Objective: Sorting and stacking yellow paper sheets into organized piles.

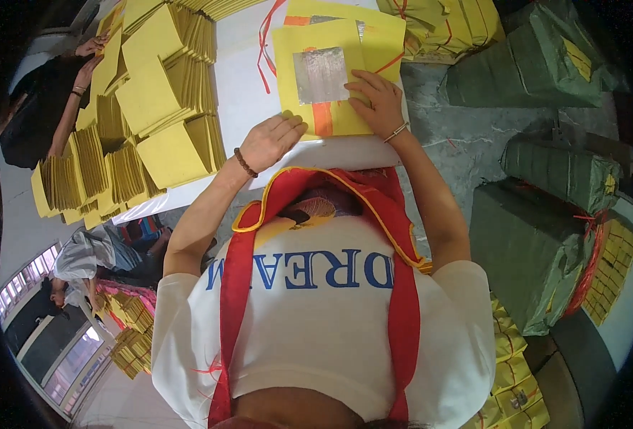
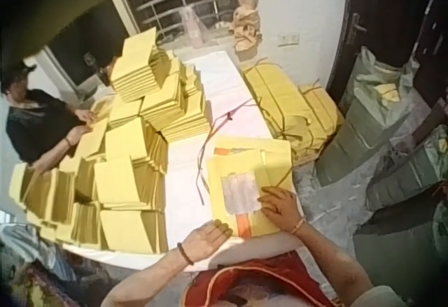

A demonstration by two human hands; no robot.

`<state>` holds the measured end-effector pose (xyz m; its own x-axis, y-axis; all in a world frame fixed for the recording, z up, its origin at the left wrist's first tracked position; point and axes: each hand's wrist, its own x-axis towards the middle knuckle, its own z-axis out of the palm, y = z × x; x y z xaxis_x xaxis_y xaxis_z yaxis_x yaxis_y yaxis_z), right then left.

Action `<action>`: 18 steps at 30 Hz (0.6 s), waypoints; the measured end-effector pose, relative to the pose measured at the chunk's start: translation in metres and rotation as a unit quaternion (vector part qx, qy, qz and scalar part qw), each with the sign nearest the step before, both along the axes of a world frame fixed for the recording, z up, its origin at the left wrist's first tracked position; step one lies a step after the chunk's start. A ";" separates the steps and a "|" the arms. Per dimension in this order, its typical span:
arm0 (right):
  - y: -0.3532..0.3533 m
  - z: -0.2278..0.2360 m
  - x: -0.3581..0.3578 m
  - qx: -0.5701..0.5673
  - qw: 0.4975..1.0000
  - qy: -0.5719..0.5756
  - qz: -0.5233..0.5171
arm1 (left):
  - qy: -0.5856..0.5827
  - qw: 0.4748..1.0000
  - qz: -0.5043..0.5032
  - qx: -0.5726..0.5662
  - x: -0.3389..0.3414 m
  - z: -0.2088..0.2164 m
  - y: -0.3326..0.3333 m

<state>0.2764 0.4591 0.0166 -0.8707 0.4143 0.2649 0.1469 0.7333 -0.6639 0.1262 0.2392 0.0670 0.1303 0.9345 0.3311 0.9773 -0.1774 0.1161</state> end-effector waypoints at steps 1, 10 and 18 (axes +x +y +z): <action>0.001 -0.002 0.000 -0.001 1.000 -0.006 0.001 | 0.000 1.000 -0.001 0.000 0.000 0.001 0.001; 0.016 -0.005 -0.001 -0.157 0.986 0.007 0.057 | -0.329 0.928 0.147 -0.093 -0.009 0.012 0.011; 0.024 -0.018 0.001 -0.241 0.967 -0.020 0.081 | -0.486 0.820 0.263 -0.151 -0.016 -0.001 0.012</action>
